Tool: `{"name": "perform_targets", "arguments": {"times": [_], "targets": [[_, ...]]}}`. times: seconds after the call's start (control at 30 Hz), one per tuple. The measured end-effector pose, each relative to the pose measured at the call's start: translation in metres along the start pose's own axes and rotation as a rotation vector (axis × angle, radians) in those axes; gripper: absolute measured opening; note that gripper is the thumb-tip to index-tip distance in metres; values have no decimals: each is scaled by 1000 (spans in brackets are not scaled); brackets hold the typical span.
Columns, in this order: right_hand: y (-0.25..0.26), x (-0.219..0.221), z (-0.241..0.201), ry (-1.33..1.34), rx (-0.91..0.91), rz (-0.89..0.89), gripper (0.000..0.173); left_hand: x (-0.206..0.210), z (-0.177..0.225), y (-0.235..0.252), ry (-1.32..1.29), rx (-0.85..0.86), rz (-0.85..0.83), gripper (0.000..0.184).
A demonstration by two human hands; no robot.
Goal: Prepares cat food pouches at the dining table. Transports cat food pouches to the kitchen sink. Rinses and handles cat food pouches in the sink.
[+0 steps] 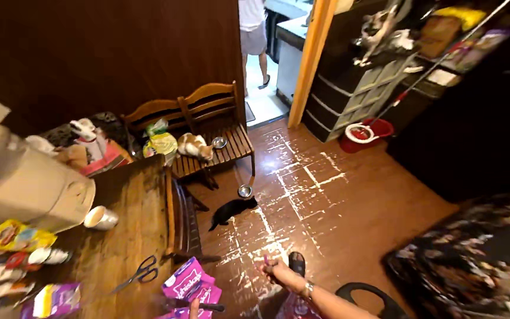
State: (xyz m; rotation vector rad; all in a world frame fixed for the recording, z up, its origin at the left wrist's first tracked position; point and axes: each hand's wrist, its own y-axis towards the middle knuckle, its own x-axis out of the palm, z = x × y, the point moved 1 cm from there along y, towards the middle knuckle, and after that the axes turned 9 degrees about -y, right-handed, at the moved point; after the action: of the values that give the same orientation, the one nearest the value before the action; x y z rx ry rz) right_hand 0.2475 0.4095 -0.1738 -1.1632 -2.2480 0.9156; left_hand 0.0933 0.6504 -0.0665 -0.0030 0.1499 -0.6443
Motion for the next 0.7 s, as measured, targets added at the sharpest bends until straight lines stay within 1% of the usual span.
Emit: {"name": "perform_targets", "arguments": {"times": [0.07,0.13,0.23,0.33,0.43,0.5,0.57,0.7], "targets": [[1,-58,-18,95,-28,47,21,72,13,14,19,15,-73,31],[13,-119,-34,128,-72,82,25,151,27,27,41,-6,-120,31],[17,-202,-60,105,-138,145,28,266,45,40,-41,-32,-203,23],[27,-283,-97,82,-192,246,29,376,63,62,-116,-48,-282,21],[38,-352,-136,95,-222,336,30,464,80,81,-158,-41,-351,19],[54,-394,-162,89,-234,400,28,516,91,98,-187,-50,-386,16],[77,-434,-189,84,-235,450,25,564,98,120,-190,-90,-416,16],[136,-517,-249,97,-219,545,20,661,100,182,-168,-125,-454,15]]}}
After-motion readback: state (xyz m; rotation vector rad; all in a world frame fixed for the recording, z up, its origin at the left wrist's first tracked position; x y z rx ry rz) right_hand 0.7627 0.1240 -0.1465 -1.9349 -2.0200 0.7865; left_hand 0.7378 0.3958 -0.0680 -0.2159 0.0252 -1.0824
